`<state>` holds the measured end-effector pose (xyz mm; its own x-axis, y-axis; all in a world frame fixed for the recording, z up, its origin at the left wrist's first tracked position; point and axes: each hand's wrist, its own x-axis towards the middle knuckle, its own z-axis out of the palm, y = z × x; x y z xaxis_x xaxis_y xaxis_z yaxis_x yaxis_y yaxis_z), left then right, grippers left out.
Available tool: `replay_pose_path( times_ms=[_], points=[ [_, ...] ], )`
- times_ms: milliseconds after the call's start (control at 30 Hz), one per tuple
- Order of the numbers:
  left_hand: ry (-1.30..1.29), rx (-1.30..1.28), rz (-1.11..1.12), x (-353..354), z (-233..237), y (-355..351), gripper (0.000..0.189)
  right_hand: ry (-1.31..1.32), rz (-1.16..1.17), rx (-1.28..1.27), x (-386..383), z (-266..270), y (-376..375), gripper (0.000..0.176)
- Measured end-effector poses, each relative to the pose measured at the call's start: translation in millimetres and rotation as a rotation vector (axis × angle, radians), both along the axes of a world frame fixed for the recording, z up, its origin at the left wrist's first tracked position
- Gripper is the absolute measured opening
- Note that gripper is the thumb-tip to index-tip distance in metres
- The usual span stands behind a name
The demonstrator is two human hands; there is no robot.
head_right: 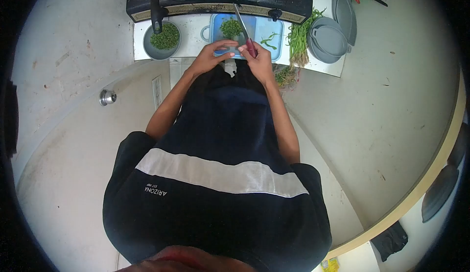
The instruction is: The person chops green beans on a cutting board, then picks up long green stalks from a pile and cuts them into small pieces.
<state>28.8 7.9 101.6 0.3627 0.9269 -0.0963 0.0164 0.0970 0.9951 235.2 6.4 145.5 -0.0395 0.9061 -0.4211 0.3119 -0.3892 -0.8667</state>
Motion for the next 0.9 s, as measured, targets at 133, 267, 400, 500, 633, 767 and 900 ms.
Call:
replay_pose_path(
  times_ms=[133, 267, 400, 500, 633, 767, 900],
  points=[
    [-0.115, -0.214, -0.044, 10.8, -1.8, -3.2, 0.012, 0.070, -0.017, -0.015, -5.0, -8.3, -0.8, 0.020],
    [-0.139, -0.257, 0.011, 11.0, -30.7, -12.6, 0.012, 0.033, -0.024, -0.040, 2.4, -38.8, -3.8, 0.020],
    [0.128, -0.212, 0.114, 6.9, -46.8, -13.0, 0.012, -0.082, 0.042, 0.022, 2.3, -63.0, -12.6, 0.024],
    [0.366, -0.034, 0.177, -0.5, -61.8, -6.8, 0.012, -0.175, 0.087, 0.046, 4.4, -72.6, -15.5, 0.029],
    [0.544, 0.130, 0.302, -6.3, -71.3, -1.3, 0.013, -0.332, 0.159, 0.059, 8.0, -84.7, -22.4, 0.038],
    [0.632, 0.217, 0.297, -5.0, -83.8, -3.7, 0.014, -0.345, 0.223, 0.128, 11.3, -88.4, -32.7, 0.042],
    [0.641, 0.331, 0.276, -4.1, -89.9, -10.4, 0.018, -0.494, 0.365, 0.166, 9.1, -88.1, -42.7, 0.044]
  ],
)
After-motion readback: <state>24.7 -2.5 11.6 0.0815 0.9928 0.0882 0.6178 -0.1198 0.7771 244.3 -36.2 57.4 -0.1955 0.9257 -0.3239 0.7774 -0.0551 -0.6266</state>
